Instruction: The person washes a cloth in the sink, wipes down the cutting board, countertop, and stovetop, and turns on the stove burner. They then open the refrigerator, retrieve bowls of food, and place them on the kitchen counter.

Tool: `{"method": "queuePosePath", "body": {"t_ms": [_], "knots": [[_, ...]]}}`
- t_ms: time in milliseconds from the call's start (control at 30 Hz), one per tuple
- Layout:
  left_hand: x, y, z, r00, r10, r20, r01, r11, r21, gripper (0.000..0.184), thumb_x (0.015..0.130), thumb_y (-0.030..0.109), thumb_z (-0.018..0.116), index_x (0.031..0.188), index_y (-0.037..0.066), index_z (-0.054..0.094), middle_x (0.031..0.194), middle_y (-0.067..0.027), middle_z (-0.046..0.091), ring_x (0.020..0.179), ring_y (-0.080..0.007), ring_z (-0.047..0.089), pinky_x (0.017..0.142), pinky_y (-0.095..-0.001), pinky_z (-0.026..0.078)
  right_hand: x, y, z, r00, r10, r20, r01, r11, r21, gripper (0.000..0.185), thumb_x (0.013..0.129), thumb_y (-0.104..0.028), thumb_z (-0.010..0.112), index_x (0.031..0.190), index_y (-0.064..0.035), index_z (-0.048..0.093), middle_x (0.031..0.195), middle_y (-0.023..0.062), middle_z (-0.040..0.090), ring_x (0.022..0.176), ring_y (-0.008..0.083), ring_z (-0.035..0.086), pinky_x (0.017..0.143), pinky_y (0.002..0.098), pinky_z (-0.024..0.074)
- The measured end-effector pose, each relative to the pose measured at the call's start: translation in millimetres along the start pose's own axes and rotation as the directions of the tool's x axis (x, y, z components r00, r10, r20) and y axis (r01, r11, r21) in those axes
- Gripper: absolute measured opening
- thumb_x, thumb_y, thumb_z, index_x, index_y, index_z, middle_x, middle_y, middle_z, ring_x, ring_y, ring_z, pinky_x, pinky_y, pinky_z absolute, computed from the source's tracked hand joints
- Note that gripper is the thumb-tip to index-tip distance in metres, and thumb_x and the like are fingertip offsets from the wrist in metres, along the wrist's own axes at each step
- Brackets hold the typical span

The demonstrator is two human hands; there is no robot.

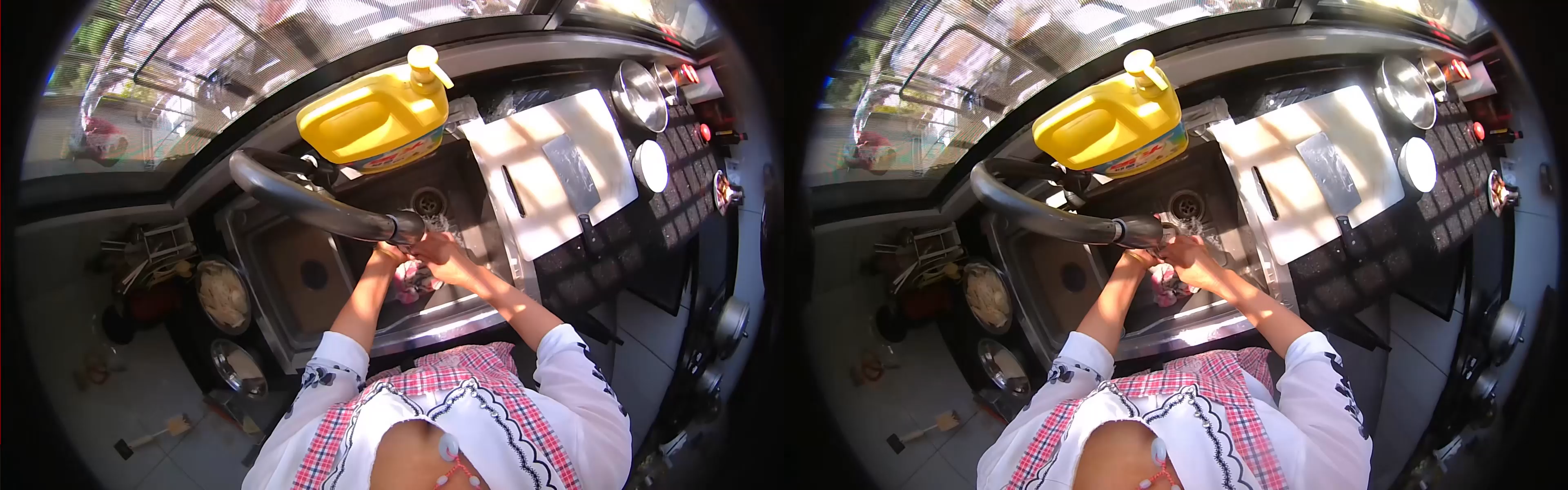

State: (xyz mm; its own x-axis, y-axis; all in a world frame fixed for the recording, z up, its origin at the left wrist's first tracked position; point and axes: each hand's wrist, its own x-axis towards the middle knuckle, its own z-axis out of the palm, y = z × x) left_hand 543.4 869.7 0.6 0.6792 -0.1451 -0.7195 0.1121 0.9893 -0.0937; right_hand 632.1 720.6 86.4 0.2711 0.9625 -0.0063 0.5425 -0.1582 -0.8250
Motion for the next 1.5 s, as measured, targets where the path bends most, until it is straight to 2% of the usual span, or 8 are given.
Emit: {"method": "queuePosePath", "body": {"t_ms": [167,233,600,1000,1100,1133,1267,1500], "knots": [[10.7,-6.1,-11.0,0.988,0.033,-0.150,-0.038,0.999,-0.029,0.028,0.080,0.044,0.053,0.082,0.017,0.059,0.076,-0.0053,0.063,0.069,-0.0235,0.060,0.058,-0.0453,0.050,-2.1,7.9,-6.3,0.968,-0.231,-0.100,0.212,0.962,-0.171,0.023,0.064,-0.014,0.068,0.087,-0.0125,0.062,0.080,0.0010,0.058,0.087,0.0191,0.055,0.080,0.0362,0.0374],[31.9,-2.8,-47.5,0.951,-0.037,0.306,0.051,0.998,-0.039,0.043,0.082,0.048,0.042,0.099,0.012,0.059,0.099,-0.0119,0.062,0.087,-0.0293,0.060,0.074,-0.0520,0.049,-3.0,14.9,-4.7,0.972,-0.225,-0.062,0.207,0.955,-0.214,0.022,0.062,-0.012,0.066,0.084,-0.0128,0.062,0.079,0.0014,0.058,0.086,0.0195,0.055,0.075,0.0350,0.0399],[29.6,3.9,-45.4,0.920,0.028,0.391,-0.046,0.998,0.039,0.026,0.087,0.031,0.045,0.105,0.014,0.055,0.095,-0.0058,0.061,0.086,-0.0216,0.060,0.074,-0.0344,0.052,11.5,4.5,-3.1,0.961,-0.254,-0.114,0.212,0.933,-0.291,0.029,0.061,-0.011,0.064,0.090,-0.0118,0.059,0.095,0.0038,0.055,0.098,0.0225,0.050,0.078,0.0396,0.0390],[-1.5,-14.1,-14.6,0.831,0.483,-0.274,-0.232,0.751,0.618,0.011,0.082,0.025,0.056,0.081,0.013,0.057,0.076,-0.0036,0.058,0.065,-0.0182,0.058,0.052,-0.0324,0.051,-1.6,37.4,2.3,0.988,-0.141,0.069,0.157,0.927,-0.340,0.007,0.069,-0.012,0.061,0.074,-0.0089,0.063,0.077,0.0064,0.056,0.083,0.0225,0.054,0.073,0.0372,0.0409],[50.0,8.4,-110.0,0.819,0.563,-0.110,-0.568,0.823,-0.015,0.015,0.085,0.027,0.051,0.084,0.014,0.056,0.079,-0.0028,0.058,0.064,-0.0181,0.055,0.049,-0.0335,0.047,1.6,80.1,32.7,0.997,-0.062,-0.047,0.046,0.955,-0.291,0.006,0.069,-0.013,0.061,0.071,-0.0068,0.061,0.076,0.0090,0.056,0.080,0.0255,0.054,0.072,0.0372,0.0416],[39.4,5.7,-93.8,0.762,0.613,-0.207,-0.586,0.790,0.183,0.020,0.086,0.031,0.046,0.085,0.013,0.056,0.082,-0.0023,0.057,0.062,-0.0174,0.052,0.047,-0.0338,0.043,9.2,83.9,36.5,0.999,0.000,-0.052,-0.016,0.954,-0.300,0.006,0.068,-0.010,0.058,0.071,-0.0047,0.060,0.076,0.0121,0.058,0.077,0.0305,0.056,0.068,0.0411,0.0435],[2.8,-5.5,-66.9,0.732,0.620,-0.281,-0.288,0.657,0.697,0.019,0.089,0.028,0.045,0.087,0.013,0.056,0.073,-0.0031,0.060,0.052,-0.0151,0.053,0.042,-0.0273,0.042,32.2,117.3,49.6,0.985,0.171,0.022,-0.162,0.961,-0.222,0.008,0.067,-0.008,0.053,0.069,-0.0017,0.059,0.076,0.0184,0.060,0.072,0.0393,0.058,0.061,0.0498,0.0446],[-41.0,-24.2,-36.3,0.715,0.642,-0.277,-0.307,0.644,0.701,0.021,0.089,0.022,0.045,0.098,0.010,0.059,0.074,-0.0064,0.064,0.052,-0.0160,0.059,0.039,-0.0254,0.045,38.8,169.2,104.4,0.978,0.207,-0.009,-0.199,0.923,-0.330,0.017,0.075,-0.014,0.054,0.086,-0.0035,0.061,0.089,0.0228,0.058,0.088,0.0404,0.055,0.072,0.0452,0.0452]]}}
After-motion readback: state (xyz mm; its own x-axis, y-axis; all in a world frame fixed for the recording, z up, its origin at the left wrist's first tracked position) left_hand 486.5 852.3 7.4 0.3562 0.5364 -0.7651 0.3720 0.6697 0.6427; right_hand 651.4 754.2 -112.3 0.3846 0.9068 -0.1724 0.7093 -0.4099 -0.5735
